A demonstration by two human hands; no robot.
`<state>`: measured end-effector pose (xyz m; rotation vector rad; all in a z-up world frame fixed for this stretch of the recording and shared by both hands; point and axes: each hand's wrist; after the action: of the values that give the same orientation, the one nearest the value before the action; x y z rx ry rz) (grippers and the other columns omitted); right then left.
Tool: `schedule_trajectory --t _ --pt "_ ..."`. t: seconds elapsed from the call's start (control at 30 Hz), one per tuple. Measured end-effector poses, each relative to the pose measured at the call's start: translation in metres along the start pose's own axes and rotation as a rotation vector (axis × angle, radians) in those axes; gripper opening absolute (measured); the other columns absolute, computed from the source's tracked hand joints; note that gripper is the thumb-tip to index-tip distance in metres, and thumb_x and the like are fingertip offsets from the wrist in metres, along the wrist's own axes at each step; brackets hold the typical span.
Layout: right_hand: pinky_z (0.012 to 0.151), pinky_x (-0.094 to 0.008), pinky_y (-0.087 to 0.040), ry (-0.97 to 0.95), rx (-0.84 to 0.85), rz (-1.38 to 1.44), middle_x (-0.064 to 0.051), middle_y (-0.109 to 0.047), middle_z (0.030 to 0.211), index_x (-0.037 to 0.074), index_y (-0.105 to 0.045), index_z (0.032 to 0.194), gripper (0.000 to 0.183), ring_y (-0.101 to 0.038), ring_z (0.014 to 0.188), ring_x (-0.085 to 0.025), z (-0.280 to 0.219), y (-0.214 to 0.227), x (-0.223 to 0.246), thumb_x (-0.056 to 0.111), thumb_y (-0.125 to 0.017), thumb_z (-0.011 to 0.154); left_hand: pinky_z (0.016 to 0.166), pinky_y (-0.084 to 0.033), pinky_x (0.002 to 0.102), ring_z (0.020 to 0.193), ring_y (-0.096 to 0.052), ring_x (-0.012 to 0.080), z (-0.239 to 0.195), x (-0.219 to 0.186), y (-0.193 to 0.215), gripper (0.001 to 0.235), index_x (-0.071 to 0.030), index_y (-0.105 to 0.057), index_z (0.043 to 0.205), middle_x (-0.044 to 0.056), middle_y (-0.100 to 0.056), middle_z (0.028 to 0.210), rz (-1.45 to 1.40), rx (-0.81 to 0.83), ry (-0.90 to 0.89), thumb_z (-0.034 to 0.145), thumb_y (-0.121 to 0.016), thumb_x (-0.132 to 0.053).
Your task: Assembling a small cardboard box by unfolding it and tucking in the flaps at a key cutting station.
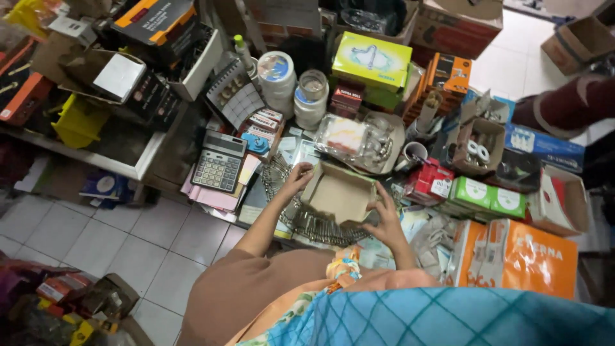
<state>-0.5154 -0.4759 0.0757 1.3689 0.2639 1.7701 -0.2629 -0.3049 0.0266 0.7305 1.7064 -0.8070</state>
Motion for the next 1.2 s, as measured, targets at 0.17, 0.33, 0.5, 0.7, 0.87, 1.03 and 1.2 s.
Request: schedule_trajectory --t 0.17,0.33,0.5,0.7,0.87,1.03,1.2 --pt "0.102 -0.051 -0.030 -0.024 0.068 0.122 -0.013 -0.022 0.150 0.012 -0.055 0.088 0.038 -0.035 0.129 -0.037 0.008 -0.023 0.012 0.010 -0.080 0.060 0.104 -0.025 0.056 0.127 -0.028 0.0410 0.001 -0.019 0.007 0.052 -0.010 -0.042 0.135 0.021 -0.038 0.136 -0.022 0.044 -0.056 0.087 -0.056 -0.023" --pt "0.103 -0.053 -0.028 -0.011 0.099 0.090 -0.015 -0.020 0.150 0.012 -0.056 0.090 0.045 -0.030 0.131 -0.040 0.016 -0.030 0.001 0.011 -0.084 0.055 0.096 -0.038 0.039 0.106 -0.046 0.0239 0.024 0.006 0.009 0.043 -0.008 -0.059 0.122 0.013 -0.055 0.111 -0.063 0.025 -0.143 0.081 -0.053 -0.019" --pt "0.104 -0.048 -0.028 0.107 -0.072 0.265 -0.016 -0.043 0.133 0.013 -0.057 0.109 0.067 -0.041 0.123 -0.035 0.029 -0.023 -0.035 0.064 -0.061 0.066 0.097 -0.036 0.035 0.103 -0.049 0.0181 0.029 0.003 -0.006 0.034 -0.007 -0.064 0.113 0.010 -0.060 0.105 -0.111 -0.020 -0.307 0.083 -0.056 -0.021" --pt "0.095 -0.042 -0.039 0.111 -0.202 -0.105 -0.009 -0.051 0.113 0.015 -0.063 0.111 0.048 -0.050 0.106 -0.030 0.052 -0.017 -0.065 0.034 -0.078 0.070 0.101 -0.034 0.036 0.109 -0.053 0.0202 0.043 0.020 -0.033 0.028 -0.006 -0.064 0.111 0.012 -0.063 0.107 -0.002 0.034 -0.486 0.086 -0.057 -0.018" --pt "0.079 -0.037 -0.048 0.178 -0.121 -0.273 -0.005 -0.061 0.088 0.013 -0.067 0.094 0.019 -0.060 0.084 -0.026 0.050 -0.016 -0.075 0.020 -0.072 0.077 0.101 -0.033 0.037 0.108 -0.053 0.0214 0.041 0.018 -0.055 0.024 -0.010 -0.065 0.109 0.009 -0.063 0.105 0.091 0.058 -0.515 0.089 -0.055 -0.017" --pt "0.066 -0.035 -0.051 0.255 -0.049 -0.269 -0.007 -0.061 0.075 0.009 -0.064 0.085 0.021 -0.061 0.071 -0.027 0.050 -0.008 -0.057 0.027 -0.071 0.080 0.099 -0.034 0.038 0.103 -0.053 0.0235 0.048 0.037 -0.063 0.022 -0.009 -0.065 0.107 0.011 -0.062 0.100 0.086 0.080 -0.581 0.089 -0.054 -0.015" --pt "0.062 -0.031 -0.049 0.188 -0.045 -0.146 -0.004 -0.059 0.071 0.008 -0.064 0.075 0.020 -0.058 0.065 -0.023 0.036 -0.011 -0.081 0.019 -0.062 0.091 0.099 -0.034 0.037 0.104 -0.053 0.0236 0.029 0.045 -0.069 0.020 -0.011 -0.066 0.106 0.009 -0.061 0.101 0.135 0.077 -0.657 0.089 -0.056 -0.017"
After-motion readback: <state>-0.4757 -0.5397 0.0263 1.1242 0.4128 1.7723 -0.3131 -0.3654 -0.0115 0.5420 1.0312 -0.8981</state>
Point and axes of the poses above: each hand's wrist, its own z-axis towards the middle knuckle, its own y-axis out of the back of the hand, x = y × z
